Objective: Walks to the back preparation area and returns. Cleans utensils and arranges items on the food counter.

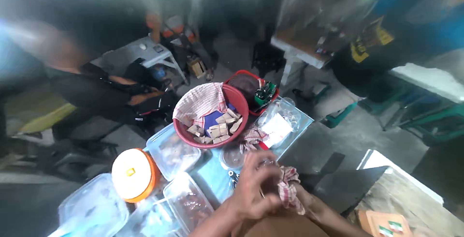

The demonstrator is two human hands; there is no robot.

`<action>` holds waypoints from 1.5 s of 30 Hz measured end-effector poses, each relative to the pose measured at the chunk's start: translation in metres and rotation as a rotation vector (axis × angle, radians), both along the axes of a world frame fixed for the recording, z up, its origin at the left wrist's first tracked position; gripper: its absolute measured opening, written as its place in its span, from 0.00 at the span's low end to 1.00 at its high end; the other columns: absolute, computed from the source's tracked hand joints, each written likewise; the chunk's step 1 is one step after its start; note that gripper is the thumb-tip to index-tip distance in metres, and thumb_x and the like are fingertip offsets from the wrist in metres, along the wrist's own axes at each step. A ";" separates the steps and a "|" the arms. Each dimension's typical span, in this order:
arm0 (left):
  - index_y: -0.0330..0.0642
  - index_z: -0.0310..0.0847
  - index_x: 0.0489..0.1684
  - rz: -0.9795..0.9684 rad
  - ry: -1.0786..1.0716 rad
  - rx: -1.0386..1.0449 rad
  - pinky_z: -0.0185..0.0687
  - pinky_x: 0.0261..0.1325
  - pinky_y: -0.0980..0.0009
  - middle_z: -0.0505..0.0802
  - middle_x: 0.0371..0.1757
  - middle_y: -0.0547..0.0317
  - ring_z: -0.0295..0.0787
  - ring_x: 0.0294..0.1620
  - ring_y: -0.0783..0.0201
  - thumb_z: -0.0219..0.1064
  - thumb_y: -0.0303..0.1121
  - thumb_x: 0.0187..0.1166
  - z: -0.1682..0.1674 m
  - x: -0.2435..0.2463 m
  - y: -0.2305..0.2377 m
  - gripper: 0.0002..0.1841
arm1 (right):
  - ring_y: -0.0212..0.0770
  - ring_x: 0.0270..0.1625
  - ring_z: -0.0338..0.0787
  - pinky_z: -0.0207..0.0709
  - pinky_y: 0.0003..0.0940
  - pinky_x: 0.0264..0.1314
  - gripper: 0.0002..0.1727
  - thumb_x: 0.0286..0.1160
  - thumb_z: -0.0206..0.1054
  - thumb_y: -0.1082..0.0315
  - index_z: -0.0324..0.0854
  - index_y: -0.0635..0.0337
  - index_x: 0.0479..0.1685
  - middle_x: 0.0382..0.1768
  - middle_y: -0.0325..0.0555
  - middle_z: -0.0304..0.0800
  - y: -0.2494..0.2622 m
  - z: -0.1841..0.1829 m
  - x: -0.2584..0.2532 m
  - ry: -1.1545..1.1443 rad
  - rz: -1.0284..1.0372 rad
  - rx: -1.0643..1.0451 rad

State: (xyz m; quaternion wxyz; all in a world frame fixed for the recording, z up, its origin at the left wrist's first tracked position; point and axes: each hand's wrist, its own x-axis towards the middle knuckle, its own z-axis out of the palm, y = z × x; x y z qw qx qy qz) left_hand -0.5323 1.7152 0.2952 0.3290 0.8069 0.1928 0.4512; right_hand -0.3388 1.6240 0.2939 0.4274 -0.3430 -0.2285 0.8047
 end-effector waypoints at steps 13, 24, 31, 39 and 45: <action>0.45 0.72 0.80 0.230 -0.395 -1.266 0.89 0.22 0.67 0.95 0.49 0.53 0.93 0.28 0.63 0.69 0.59 0.73 -0.067 0.029 0.005 0.38 | 0.32 0.52 0.92 0.85 0.36 0.64 0.17 0.76 0.68 0.60 0.88 0.63 0.54 0.46 0.45 0.95 0.071 -0.033 0.061 -0.982 -0.200 0.339; 0.41 0.56 0.87 0.454 -0.488 -0.888 0.93 0.49 0.65 0.85 0.70 0.56 0.90 0.57 0.65 0.72 0.62 0.73 -0.085 0.098 0.020 0.48 | 0.31 0.71 0.84 0.79 0.30 0.76 0.43 0.59 0.86 0.50 0.77 0.70 0.71 0.68 0.50 0.86 0.065 -0.070 0.116 -0.710 -0.121 0.714; 0.39 0.64 0.84 0.383 -0.143 -0.652 0.80 0.76 0.66 0.82 0.76 0.62 0.81 0.72 0.70 0.61 0.61 0.83 -0.059 0.086 0.021 0.39 | 0.35 0.70 0.84 0.73 0.36 0.80 0.42 0.66 0.81 0.48 0.75 0.65 0.77 0.67 0.51 0.87 0.112 -0.048 0.122 -0.662 0.569 0.701; 0.42 0.82 0.58 0.563 -0.075 -1.686 0.85 0.20 0.68 0.94 0.34 0.50 0.90 0.24 0.61 0.38 0.60 0.92 -0.065 0.011 -0.002 0.33 | 0.56 0.49 0.93 0.86 0.55 0.50 0.13 0.89 0.54 0.72 0.84 0.56 0.59 0.47 0.54 0.93 0.122 -0.066 0.039 -1.062 0.797 1.431; 0.42 0.77 0.71 0.973 -0.095 -1.300 0.88 0.24 0.63 0.92 0.37 0.52 0.90 0.26 0.61 0.58 0.51 0.89 -0.095 -0.038 -0.045 0.24 | 0.49 0.51 0.94 0.87 0.54 0.56 0.11 0.68 0.76 0.66 0.89 0.56 0.48 0.49 0.47 0.94 0.105 -0.085 0.043 -0.874 0.648 1.211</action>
